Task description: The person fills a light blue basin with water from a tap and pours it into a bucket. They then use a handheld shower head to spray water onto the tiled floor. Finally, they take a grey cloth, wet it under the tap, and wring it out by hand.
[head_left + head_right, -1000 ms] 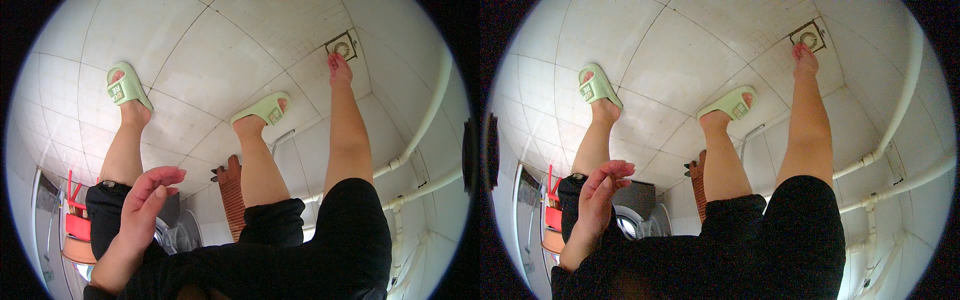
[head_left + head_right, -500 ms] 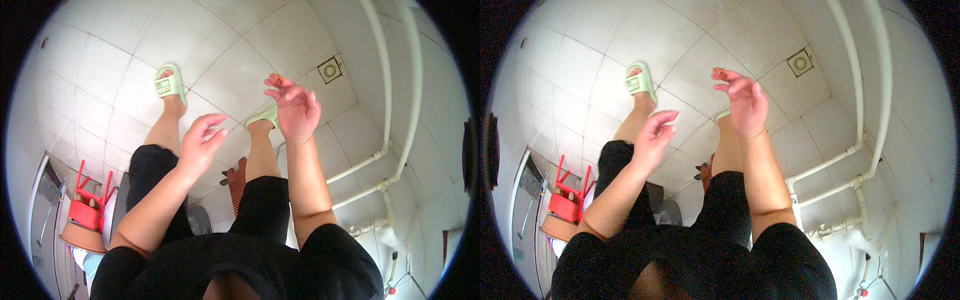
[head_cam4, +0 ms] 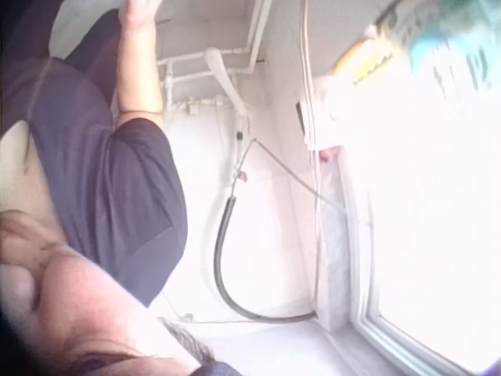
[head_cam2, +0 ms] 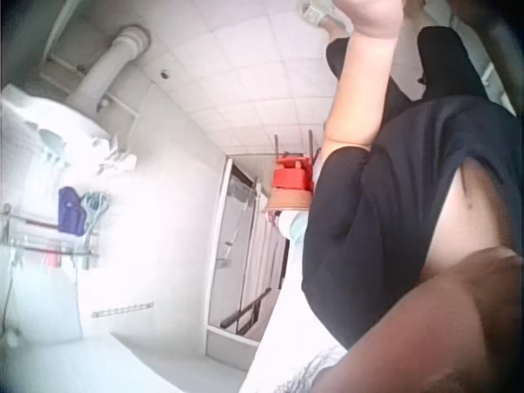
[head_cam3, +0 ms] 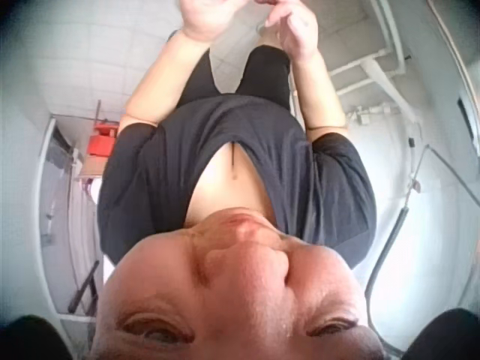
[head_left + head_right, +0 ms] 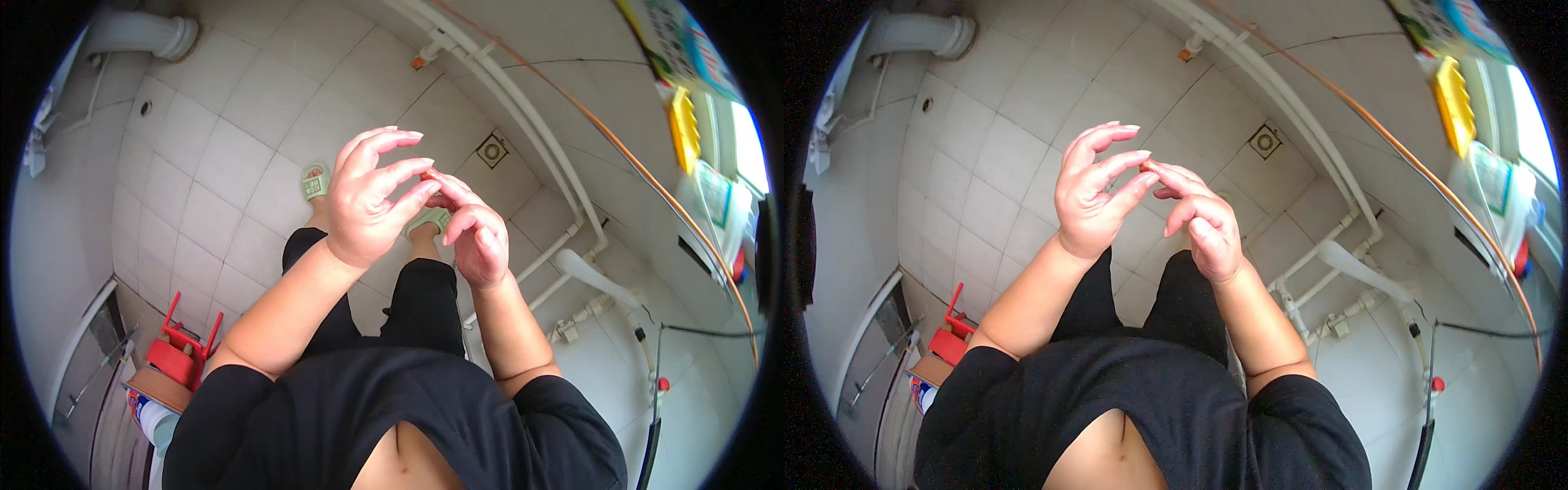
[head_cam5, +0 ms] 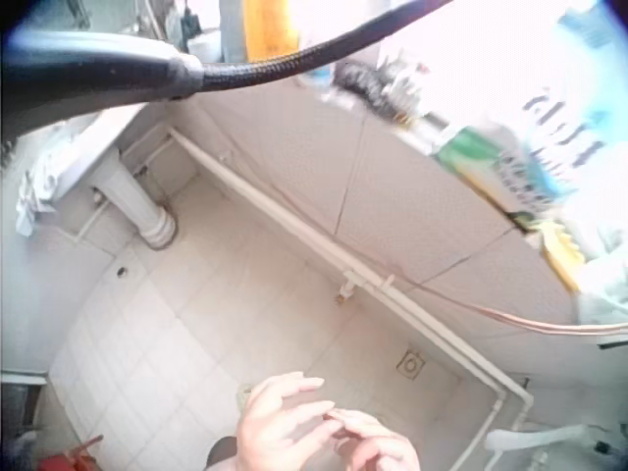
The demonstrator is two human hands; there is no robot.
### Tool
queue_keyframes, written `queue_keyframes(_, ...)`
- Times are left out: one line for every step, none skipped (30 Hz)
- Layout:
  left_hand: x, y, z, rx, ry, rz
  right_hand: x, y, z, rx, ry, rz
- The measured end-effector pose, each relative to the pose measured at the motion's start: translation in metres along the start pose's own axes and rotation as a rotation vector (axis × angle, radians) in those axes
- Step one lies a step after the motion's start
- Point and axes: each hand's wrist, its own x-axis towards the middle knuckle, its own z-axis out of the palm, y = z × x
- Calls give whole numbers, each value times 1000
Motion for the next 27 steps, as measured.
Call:
queue_keyframes(4,12,0,-4,7,50,-4,-15,2,17,15,-9)
queue_keyframes(8,22,1,-11,19,104,-8,-31,3,30,26,-23)
queue_keyframes(12,33,5,-23,24,160,-13,-46,2,42,46,-38)
queue_keyframes(16,45,7,-23,-5,167,-20,-58,0,33,63,-25)
queue_keyframes(20,61,8,-26,-29,187,-28,-72,-3,15,79,-24)
queue_keyframes(27,74,12,-37,-53,213,-36,-85,-10,-10,101,-28)
queue_keyframes(29,83,17,-83,-62,198,-47,-100,-13,-23,132,1)
queue_keyframes(33,96,23,-146,-48,178,-57,-113,-18,-45,175,21)
queue_keyframes(40,112,31,-214,-39,161,-69,-126,-25,-66,224,36)
queue_keyframes(48,132,41,-267,-53,194,-85,-134,-31,-63,258,39)
queue_keyframes(56,152,50,-311,-75,223,-101,-146,-37,-158,311,20)
queue_keyframes(64,170,55,-342,-104,244,-116,-156,-43,-178,372,24)
queue_keyframes(77,196,68,-365,-130,272,-133,-169,-52,-197,432,29)
queue_keyframes(89,218,84,-427,-156,318,-150,-177,-58,-169,492,27)
queue_keyframes(102,241,103,-492,-184,359,-166,-184,-64,-140,552,28)
queue_keyframes(116,267,122,-513,-171,437,-181,-190,-69,-139,623,20)
queue_keyframes(129,293,141,-535,-156,516,-195,-193,-74,-154,662,-1)
queue_keyframes(143,307,166,-464,-167,606,-209,-195,-80,-174,702,-18)
queue_keyframes(160,317,186,-376,-159,690,-220,-200,-84,-192,722,-31)
queue_keyframes(180,321,201,-80,-418,547,-228,-208,-85,-140,738,-19)
queue_keyframes(196,322,215,215,-663,382,-237,-213,-84,-153,742,-22)
queue_keyframes(205,320,228,245,-604,386,-246,-216,-87,-166,750,-27)
queue_keyframes(213,323,238,269,-549,396,-253,-220,-91,-180,766,-36)
queue_keyframes(215,333,243,294,-497,433,-261,-223,-92,-179,806,-52)
queue_keyframes(223,343,245,184,-598,305,-267,-226,-96,-206,828,-60)
queue_keyframes(224,346,250,143,-612,219,-275,-226,-100,-229,853,-66)
queue_keyframes(225,347,254,99,-621,130,-283,-227,-103,-257,876,-70)
